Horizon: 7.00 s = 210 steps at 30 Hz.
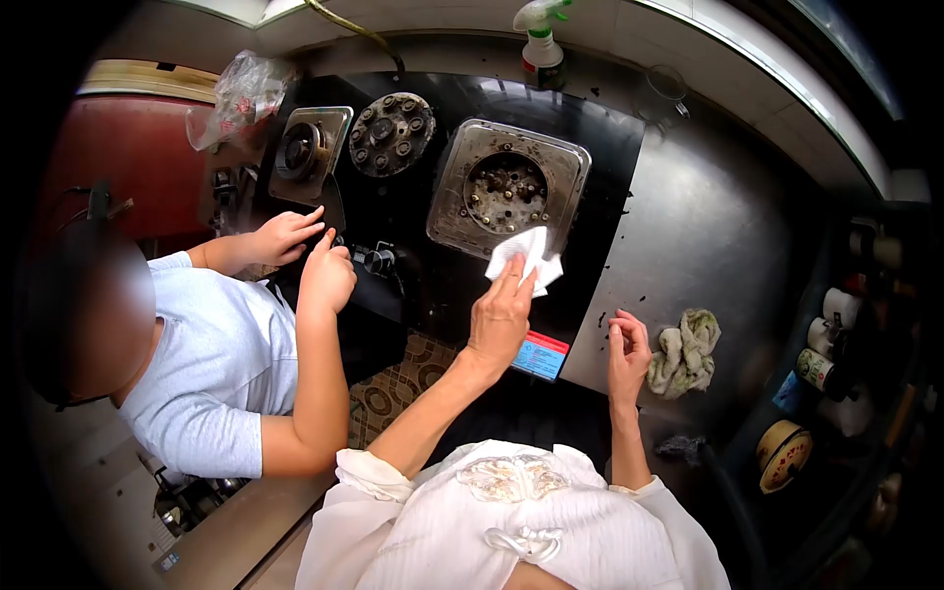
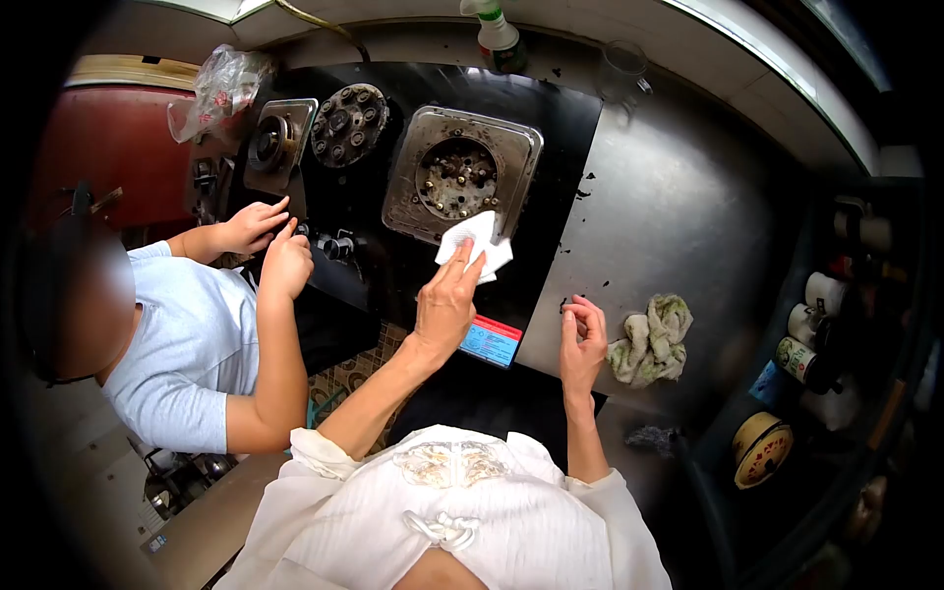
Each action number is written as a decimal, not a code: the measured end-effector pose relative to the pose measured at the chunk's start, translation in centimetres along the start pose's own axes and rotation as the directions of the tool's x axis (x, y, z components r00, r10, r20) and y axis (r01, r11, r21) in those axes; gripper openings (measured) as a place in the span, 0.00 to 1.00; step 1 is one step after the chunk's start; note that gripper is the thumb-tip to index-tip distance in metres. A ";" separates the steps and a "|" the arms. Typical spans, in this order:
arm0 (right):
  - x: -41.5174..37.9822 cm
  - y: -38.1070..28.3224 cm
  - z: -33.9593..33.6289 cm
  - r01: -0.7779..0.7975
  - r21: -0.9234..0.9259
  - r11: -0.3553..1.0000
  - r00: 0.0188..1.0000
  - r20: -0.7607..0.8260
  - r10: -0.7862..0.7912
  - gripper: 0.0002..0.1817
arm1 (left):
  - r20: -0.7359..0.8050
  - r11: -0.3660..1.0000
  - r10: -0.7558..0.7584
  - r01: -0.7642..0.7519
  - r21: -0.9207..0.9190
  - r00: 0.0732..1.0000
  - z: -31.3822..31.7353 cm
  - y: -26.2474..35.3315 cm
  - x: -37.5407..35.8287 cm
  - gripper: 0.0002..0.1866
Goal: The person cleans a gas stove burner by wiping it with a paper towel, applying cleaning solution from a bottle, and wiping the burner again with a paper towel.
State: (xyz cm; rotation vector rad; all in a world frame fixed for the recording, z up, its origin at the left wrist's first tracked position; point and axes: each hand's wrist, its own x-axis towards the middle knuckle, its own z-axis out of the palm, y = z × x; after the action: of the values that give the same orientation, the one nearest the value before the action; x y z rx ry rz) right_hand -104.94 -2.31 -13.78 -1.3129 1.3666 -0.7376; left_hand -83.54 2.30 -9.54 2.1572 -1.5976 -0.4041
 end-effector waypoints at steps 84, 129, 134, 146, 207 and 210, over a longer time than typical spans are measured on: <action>2.6 -3.9 10.5 0.213 -0.248 0.945 0.951 -0.168 -0.259 0.17 | 0.573 0.916 0.189 -0.354 0.190 0.798 -4.6 -5.8 13.8 0.08; 2.6 -4.0 11.0 0.230 -0.274 0.934 0.939 -0.189 -0.287 0.16 | 0.121 0.832 0.348 -0.365 0.417 0.930 -6.0 -9.7 11.7 0.11; 2.3 -3.7 10.8 0.201 -0.262 0.944 0.950 -0.183 -0.253 0.15 | 0.253 0.823 0.252 -0.344 0.452 0.934 -4.8 -9.0 12.7 0.07; 2.4 -3.8 10.9 0.215 -0.288 0.933 0.943 -0.189 -0.275 0.16 | 0.096 0.954 0.187 -0.204 0.218 0.978 -4.9 -9.9 11.5 0.13; 2.7 -4.1 10.8 0.219 -0.346 0.912 0.948 -0.145 -0.282 0.15 | -0.011 0.719 -0.321 0.236 -0.653 0.947 -1.1 -4.3 10.1 0.24; 2.6 -4.1 10.8 0.224 -0.361 0.905 0.946 -0.143 -0.291 0.15 | 0.057 0.674 -0.334 0.281 -0.683 0.941 0.6 -4.9 11.3 0.33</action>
State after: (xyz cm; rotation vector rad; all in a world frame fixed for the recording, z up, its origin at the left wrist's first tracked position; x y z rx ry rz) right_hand -93.09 -3.20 -13.42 -1.7606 1.5421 -0.8513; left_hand -76.42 -7.38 -12.24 1.7952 -0.8170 -0.8599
